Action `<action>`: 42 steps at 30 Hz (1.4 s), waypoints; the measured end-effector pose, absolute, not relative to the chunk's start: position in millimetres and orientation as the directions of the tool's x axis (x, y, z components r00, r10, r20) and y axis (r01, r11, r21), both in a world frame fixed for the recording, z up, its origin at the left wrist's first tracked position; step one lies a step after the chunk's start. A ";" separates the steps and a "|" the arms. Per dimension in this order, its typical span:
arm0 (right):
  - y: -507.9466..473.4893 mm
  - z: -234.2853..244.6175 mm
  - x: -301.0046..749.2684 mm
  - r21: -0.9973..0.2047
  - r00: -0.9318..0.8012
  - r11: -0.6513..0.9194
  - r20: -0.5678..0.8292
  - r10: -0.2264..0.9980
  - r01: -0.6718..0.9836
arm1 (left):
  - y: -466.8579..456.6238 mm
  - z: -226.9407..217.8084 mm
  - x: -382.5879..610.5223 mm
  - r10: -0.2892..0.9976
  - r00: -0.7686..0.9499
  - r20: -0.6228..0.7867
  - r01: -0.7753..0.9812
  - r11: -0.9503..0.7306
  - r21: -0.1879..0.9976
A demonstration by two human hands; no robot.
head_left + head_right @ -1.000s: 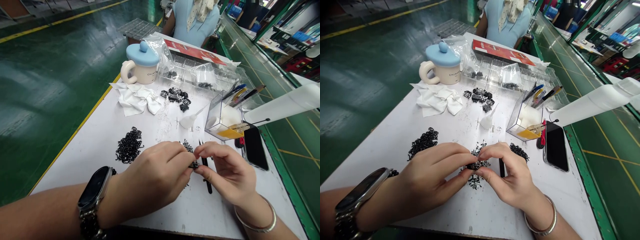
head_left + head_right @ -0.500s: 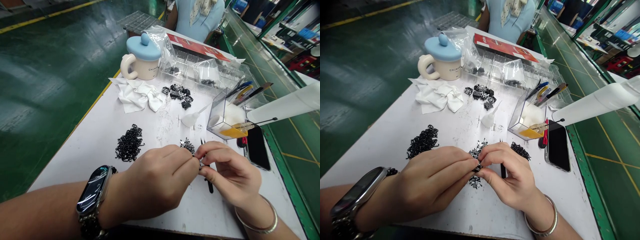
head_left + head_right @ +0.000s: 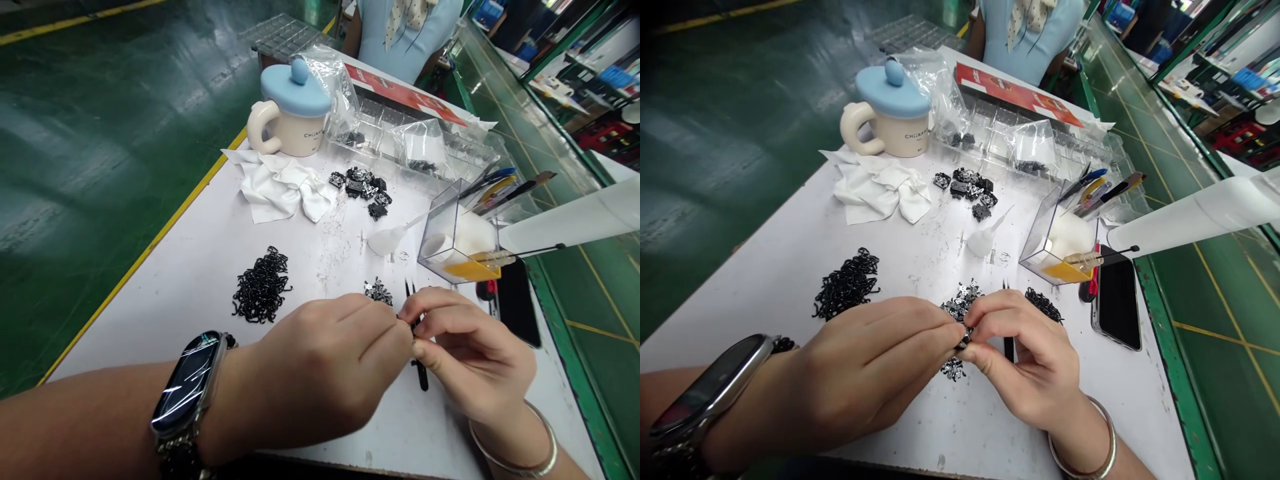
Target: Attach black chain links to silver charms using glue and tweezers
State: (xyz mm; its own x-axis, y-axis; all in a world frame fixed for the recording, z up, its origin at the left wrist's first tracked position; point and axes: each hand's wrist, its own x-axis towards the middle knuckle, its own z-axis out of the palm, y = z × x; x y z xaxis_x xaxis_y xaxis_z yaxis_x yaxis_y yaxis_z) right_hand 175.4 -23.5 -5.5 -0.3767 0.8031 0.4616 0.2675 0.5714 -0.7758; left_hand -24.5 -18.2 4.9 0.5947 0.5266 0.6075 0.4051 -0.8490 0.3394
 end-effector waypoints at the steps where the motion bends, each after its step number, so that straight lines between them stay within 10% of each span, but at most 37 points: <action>1: -23.3 -5.3 175.6 -0.780 -0.379 0.567 0.456 0.805 0.265 | -18.4 5.2 -24.3 0.537 0.591 0.602 0.416 -0.842 0.343; 18: -22.4 -2.4 178.7 -0.691 -0.390 0.668 0.554 0.735 0.276 | -16.6 4.9 -19.7 0.613 0.476 0.630 0.400 -0.790 0.466; 42: -23.9 -2.5 172.9 -0.701 -0.339 0.639 0.545 0.767 0.317 | -13.2 1.6 -24.7 0.523 0.528 0.669 0.430 -0.844 0.321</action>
